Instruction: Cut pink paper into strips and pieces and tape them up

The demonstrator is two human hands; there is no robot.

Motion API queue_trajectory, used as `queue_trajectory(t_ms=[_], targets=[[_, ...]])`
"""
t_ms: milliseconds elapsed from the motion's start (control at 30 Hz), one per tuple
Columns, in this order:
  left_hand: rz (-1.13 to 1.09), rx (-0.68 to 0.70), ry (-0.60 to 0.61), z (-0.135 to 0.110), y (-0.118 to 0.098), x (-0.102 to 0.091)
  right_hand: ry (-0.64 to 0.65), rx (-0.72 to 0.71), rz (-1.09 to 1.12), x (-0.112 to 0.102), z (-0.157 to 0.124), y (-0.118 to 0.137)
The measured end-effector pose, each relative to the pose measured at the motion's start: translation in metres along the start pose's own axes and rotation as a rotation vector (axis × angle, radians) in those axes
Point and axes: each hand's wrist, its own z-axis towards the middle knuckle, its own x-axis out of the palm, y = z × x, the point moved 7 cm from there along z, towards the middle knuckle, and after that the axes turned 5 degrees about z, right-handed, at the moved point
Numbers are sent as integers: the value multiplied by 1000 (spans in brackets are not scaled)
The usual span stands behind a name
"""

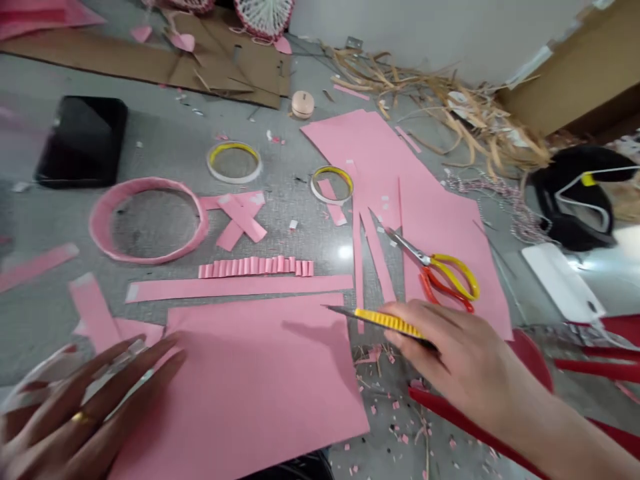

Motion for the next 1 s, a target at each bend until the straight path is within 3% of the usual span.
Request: queue_trajectory(t_ms=[167, 333, 467, 733, 1000], targets=[[91, -2, -102, 19, -17, -6, 89, -123, 260, 45, 31, 65], [121, 17, -116, 17, -24, -6, 55, -185, 227, 73, 47, 80], [112, 47, -156, 12, -25, -10, 44, -195, 183, 78, 48, 83], [123, 66, -193, 15, -27, -14, 59, -299, 98, 91, 69, 113], [89, 38, -202, 11, -28, -12, 68, -329, 95, 92, 73, 117]])
